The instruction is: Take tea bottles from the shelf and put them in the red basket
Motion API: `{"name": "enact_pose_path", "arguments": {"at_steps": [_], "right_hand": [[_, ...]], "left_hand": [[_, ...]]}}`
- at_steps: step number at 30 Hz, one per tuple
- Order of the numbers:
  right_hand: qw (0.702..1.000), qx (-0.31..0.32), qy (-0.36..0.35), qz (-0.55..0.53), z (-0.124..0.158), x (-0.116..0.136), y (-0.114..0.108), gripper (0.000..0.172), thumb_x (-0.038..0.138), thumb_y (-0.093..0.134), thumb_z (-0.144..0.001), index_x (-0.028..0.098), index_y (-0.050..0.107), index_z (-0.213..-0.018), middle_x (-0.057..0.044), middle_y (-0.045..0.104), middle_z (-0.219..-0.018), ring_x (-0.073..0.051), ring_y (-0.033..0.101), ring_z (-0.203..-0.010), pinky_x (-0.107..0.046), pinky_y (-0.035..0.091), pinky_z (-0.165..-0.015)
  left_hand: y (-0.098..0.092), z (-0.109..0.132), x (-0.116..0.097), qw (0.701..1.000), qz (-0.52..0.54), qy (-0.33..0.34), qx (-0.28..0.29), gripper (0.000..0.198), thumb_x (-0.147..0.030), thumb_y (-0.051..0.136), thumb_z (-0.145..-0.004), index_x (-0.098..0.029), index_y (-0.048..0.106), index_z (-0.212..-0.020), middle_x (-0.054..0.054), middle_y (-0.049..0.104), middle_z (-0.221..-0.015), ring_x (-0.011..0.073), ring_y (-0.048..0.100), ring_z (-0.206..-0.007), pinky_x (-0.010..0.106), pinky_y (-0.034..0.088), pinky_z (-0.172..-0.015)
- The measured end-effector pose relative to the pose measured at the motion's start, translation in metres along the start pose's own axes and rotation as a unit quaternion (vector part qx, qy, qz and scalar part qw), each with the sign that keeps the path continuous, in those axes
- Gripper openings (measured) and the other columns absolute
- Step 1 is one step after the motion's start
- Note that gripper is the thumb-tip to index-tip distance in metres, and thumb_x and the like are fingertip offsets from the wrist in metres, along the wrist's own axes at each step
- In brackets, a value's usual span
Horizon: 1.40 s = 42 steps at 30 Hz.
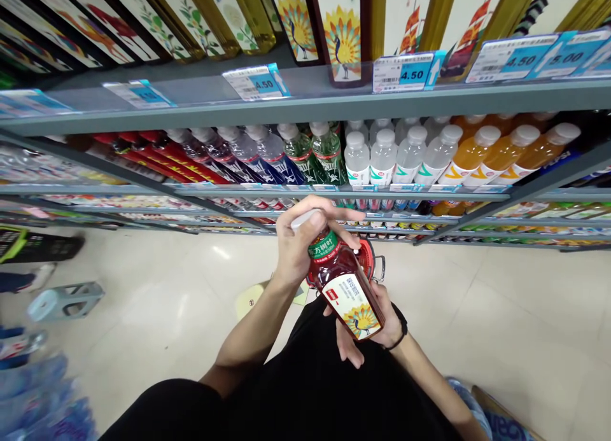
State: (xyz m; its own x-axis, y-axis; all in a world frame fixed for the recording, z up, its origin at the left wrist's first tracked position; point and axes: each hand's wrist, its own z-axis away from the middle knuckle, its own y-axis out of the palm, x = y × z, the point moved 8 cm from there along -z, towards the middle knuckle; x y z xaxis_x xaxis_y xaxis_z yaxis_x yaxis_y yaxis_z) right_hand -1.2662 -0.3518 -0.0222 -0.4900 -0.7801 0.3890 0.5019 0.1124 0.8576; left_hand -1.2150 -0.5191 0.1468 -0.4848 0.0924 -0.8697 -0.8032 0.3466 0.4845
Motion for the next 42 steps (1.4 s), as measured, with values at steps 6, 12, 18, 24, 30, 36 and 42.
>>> {"name": "enact_pose_path", "arguments": {"at_steps": [6, 12, 18, 24, 30, 36, 42], "right_hand": [[0.992, 0.116, -0.003, -0.049, -0.007, 0.003, 0.024, 0.1, 0.098, 0.046, -0.079, 0.01, 0.065, -0.121, -0.016, 0.078, -0.08, -0.024, 0.068, -0.048, -0.027, 0.048, -0.036], [0.996, 0.078, 0.001, -0.032, -0.009, 0.002, 0.023, 0.108, 0.101, 0.045, -0.076, 0.005, 0.064, -0.121, -0.015, 0.074, -0.072, -0.022, 0.065, -0.045, -0.026, 0.047, -0.036], [0.995, 0.091, -0.015, -0.026, -0.009, 0.003, 0.025, 0.098, 0.099, 0.051, -0.076, 0.009, 0.067, -0.11, -0.012, 0.073, -0.071, -0.019, 0.061, -0.043, -0.025, 0.045, -0.034], [0.993, 0.112, -0.037, -0.031, -0.012, 0.005, 0.022, 0.091, 0.098, 0.056, -0.077, 0.012, 0.07, -0.105, -0.011, 0.075, -0.074, -0.019, 0.061, -0.044, -0.025, 0.045, -0.034], [0.996, 0.081, -0.038, 0.019, -0.014, -0.001, 0.007, 0.1, 0.105, 0.044, -0.076, 0.009, 0.072, -0.083, -0.011, 0.068, -0.064, -0.019, 0.058, -0.045, -0.026, 0.046, -0.035], [0.991, 0.123, -0.047, -0.02, -0.017, 0.002, 0.014, 0.094, 0.099, 0.046, -0.082, 0.01, 0.072, -0.094, -0.011, 0.071, -0.071, -0.019, 0.06, -0.046, -0.026, 0.045, -0.035], [0.983, 0.162, -0.079, -0.042, -0.006, 0.012, 0.032, 0.105, 0.096, 0.042, -0.083, 0.001, 0.067, -0.119, -0.022, 0.075, -0.086, -0.027, 0.07, -0.062, -0.029, 0.049, -0.043]], "left_hand": [[-0.001, 0.002, -0.004, 1.0, 0.018, 0.011, 0.021, 0.026, -0.042, 0.073, -0.097, -0.017, 0.068, -0.102, 0.01, 0.079, -0.103, 0.022, 0.079, -0.068, 0.033, 0.065, -0.064], [-0.001, 0.007, -0.003, 0.999, 0.017, 0.005, 0.028, 0.033, -0.046, 0.075, -0.095, -0.016, 0.066, -0.1, 0.012, 0.079, -0.103, 0.0224, 0.078, -0.067, 0.03, 0.064, -0.058], [0.009, 0.013, -0.006, 0.997, 0.029, -0.009, 0.066, 0.037, -0.05, 0.076, -0.094, -0.016, 0.064, -0.101, 0.014, 0.079, -0.111, 0.0216, 0.077, -0.064, 0.035, 0.067, -0.061], [0.016, 0.026, -0.01, 0.995, 0.013, -0.015, 0.103, 0.038, -0.052, 0.075, -0.095, -0.016, 0.066, -0.104, 0.014, 0.079, -0.11, 0.0235, 0.079, -0.068, 0.036, 0.068, -0.062], [0.02, 0.033, -0.018, 0.992, 0.013, 0.028, 0.125, 0.024, -0.04, 0.07, -0.101, -0.017, 0.066, -0.108, 0.012, 0.079, -0.107, 0.0242, 0.079, -0.073, 0.035, 0.067, -0.061], [0.017, 0.029, -0.017, 0.995, 0.01, 0.021, 0.101, 0.026, -0.041, 0.072, -0.099, -0.016, 0.066, -0.104, 0.011, 0.079, -0.103, 0.0225, 0.078, -0.07, 0.034, 0.066, -0.062], [-0.028, 0.001, 0.004, 0.996, 0.024, 0.004, -0.081, 0.03, -0.038, 0.076, -0.095, -0.017, 0.06, -0.08, -0.003, 0.063, -0.065, 0.0123, 0.067, -0.054, 0.024, 0.059, -0.06]]}}
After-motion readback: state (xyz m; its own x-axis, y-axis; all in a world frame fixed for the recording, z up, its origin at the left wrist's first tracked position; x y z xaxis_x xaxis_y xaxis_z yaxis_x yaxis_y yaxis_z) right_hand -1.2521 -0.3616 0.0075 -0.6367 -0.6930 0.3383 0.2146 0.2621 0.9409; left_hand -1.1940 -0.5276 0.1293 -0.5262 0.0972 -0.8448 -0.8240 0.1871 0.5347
